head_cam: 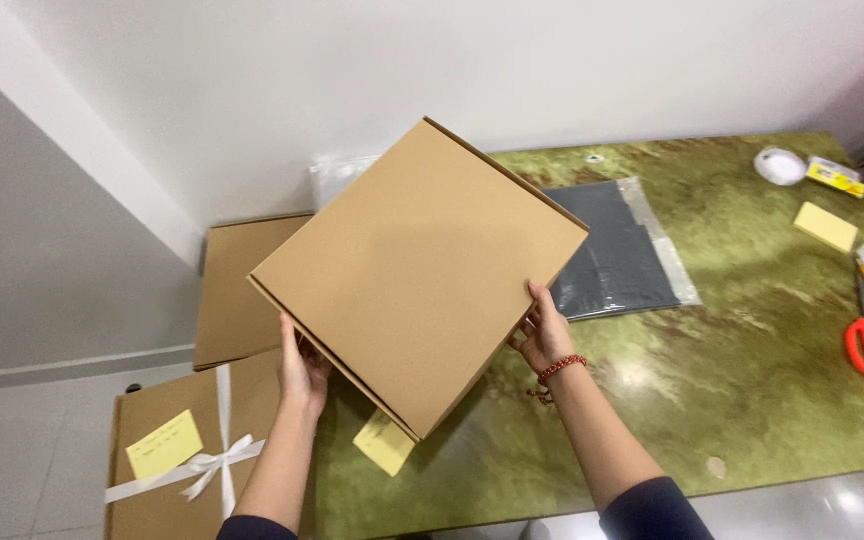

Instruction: Folding a t-shirt and packaging it into a plastic bag and a cardboard box with a ribbon.

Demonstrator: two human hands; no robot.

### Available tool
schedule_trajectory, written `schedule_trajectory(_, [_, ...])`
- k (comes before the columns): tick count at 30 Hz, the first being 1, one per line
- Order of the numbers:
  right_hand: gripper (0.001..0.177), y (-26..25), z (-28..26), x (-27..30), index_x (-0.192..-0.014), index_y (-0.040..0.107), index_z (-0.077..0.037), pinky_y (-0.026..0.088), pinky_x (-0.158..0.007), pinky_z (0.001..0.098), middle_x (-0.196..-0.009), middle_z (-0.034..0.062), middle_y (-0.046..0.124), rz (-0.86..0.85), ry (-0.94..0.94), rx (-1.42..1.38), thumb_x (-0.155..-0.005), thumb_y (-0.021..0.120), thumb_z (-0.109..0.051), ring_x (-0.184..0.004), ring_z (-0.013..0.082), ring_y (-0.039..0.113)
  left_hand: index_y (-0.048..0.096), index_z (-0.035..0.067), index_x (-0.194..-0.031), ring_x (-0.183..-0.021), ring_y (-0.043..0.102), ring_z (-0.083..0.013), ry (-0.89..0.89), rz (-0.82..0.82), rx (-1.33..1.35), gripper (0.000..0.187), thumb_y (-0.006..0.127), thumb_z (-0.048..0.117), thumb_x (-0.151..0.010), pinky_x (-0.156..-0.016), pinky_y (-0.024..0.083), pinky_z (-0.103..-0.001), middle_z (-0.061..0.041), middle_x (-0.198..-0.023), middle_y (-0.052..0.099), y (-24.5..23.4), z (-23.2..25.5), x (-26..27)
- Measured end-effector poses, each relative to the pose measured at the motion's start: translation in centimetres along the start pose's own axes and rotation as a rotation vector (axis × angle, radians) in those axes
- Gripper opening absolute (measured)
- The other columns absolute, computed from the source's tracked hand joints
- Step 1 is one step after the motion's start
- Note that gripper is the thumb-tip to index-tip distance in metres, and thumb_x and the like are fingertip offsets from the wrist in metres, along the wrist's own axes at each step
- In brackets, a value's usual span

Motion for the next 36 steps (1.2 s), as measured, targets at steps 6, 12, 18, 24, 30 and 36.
schedule_trajectory(6, [0.097,-13.3,-4.3,0.7,-0.159,0.036,-0.007,0.046,-0.107,0.0579,-0.151,0.0143,0.042,0.145,-0.034,-0.107,-0.087,0.078,-0.056,-0.136,0.0307,0.048,0.039,0.025,-0.163,-0.141,0.053,-0.0371,-0.211,-0.151,-0.084,0.09,0.069,0.066,-0.09,-0.112,0.045,-0.054,-0.012,-0.156,0.053,12.5,-9.9,8.9])
schedule_trajectory(12, [0.128,-23.1,-6.0,-1.1,-0.168,0.011,-0.005,0.034,-0.123,0.0659,-0.17,0.0215,0.025,0.24,-0.036,-0.184,-0.079,0.085,-0.06,-0.157,0.0412,0.033,0.018,0.025,-0.172,-0.161,0.023,-0.0481,-0.358,-0.254,-0.155,0.105,0.072,0.06,-0.089,-0.12,0.04,-0.066,-0.019,-0.178,0.015,19.7,-15.9,19.1])
schedule_trajectory(18, [0.116,-28.3,-6.5,-1.9,-0.166,0.02,-0.008,0.036,-0.12,0.0685,-0.165,0.0234,0.034,0.253,-0.031,-0.182,-0.083,0.086,-0.056,-0.154,0.0423,0.038,0.02,0.025,-0.171,-0.158,0.03,-0.0469,-0.352,-0.214,-0.125,0.103,0.078,0.053,-0.09,-0.11,0.052,-0.064,-0.018,-0.177,0.018,21.9,-19.5,21.7])
schedule_trajectory(24, [0.134,-28.3,-7.8,1.8,-0.17,0.003,0.0,0.023,-0.13,0.0624,-0.176,0.0286,0.006,0.286,0.027,-0.068,-0.084,0.081,-0.068,-0.163,0.0449,0.015,0.021,0.022,-0.171,-0.161,0.02,-0.0498,-0.337,-0.194,-0.252,0.104,0.07,0.067,-0.091,-0.116,0.039,-0.074,-0.02,-0.179,0.012,21.1,-21.8,22.0])
schedule_trajectory(30, [0.12,-28.9,-9.5,3.7,-0.17,0.003,-0.004,0.015,-0.135,0.0534,-0.178,0.0235,0.009,0.249,-0.069,-0.22,-0.096,0.066,-0.075,-0.165,0.0397,0.012,0.028,0.027,-0.171,-0.16,0.029,-0.0452,-0.274,-0.157,-0.267,0.093,0.061,0.071,-0.096,-0.119,0.04,-0.064,-0.017,-0.177,0.024,20.0,-24.6,19.0])
schedule_trajectory(36, [0.1,-29.3,-10.3,3.4,-0.167,0.025,-0.01,0.042,-0.125,0.0513,-0.17,0.0225,0.035,0.219,-0.213,-0.386,-0.1,0.063,-0.072,-0.154,0.0365,0.042,0.038,0.03,-0.167,-0.147,0.046,-0.0342,-0.216,-0.104,-0.184,0.078,0.06,0.065,-0.101,-0.114,0.045,-0.048,-0.008,-0.167,0.042,19.7,-26.1,17.1])
Point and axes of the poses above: each hand's wrist, its own x-axis away from the middle knuckle, its own y-axis out of the palm, z = x × y, the point moved 3 cm from there along -x, towards the middle knuckle
